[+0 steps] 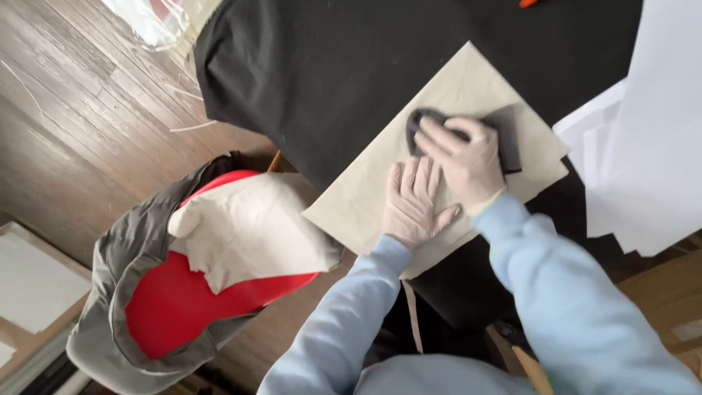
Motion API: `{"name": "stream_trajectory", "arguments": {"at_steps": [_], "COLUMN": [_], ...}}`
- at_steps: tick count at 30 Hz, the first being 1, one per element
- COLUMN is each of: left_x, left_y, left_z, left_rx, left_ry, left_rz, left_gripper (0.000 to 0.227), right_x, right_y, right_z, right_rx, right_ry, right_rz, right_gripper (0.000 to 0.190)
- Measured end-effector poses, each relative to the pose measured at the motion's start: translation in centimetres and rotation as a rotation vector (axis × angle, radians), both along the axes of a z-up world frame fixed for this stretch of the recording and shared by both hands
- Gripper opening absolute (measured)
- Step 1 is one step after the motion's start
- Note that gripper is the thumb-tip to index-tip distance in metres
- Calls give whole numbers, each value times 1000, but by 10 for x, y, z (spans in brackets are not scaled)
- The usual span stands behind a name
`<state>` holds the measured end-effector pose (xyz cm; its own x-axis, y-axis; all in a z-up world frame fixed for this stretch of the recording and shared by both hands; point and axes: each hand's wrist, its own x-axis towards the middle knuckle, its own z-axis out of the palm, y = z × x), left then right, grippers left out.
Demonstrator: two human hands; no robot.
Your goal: Removing transfer paper from a graphic stencil and cleaning the surface of the artwork with a cloth.
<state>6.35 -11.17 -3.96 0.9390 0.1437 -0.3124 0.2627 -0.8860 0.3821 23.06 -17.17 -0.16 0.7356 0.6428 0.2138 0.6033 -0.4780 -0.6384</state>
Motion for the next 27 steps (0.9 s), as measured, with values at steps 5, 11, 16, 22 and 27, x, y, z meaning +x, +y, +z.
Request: {"name": "stream_trajectory", "arguments": {"at_steps": [5,11,16,22,27], "left_x": [10,8,20,31,19], "left_y": [3,0,10,9,2], "left_z": [19,13,5,8,11], "left_rx": [61,20,71,71,141], "left_ry": [37,79,37,-7,69], "left_rz": [-62,-46,-60,-60,-96], "left_gripper": [100,100,99,102,105], "right_x": [55,-15,13,1,-44], "right_y": [9,-43,-32,-53,-100], "right_z": [-30,20,-17,38,10], "right_rx": [-161,-230,-165,12,-250], "right_ry": [-111,-208,-32,11,-159], "right_rz": [-4,94,7,-179,45], "right_gripper": [24,27,24,24,30]}}
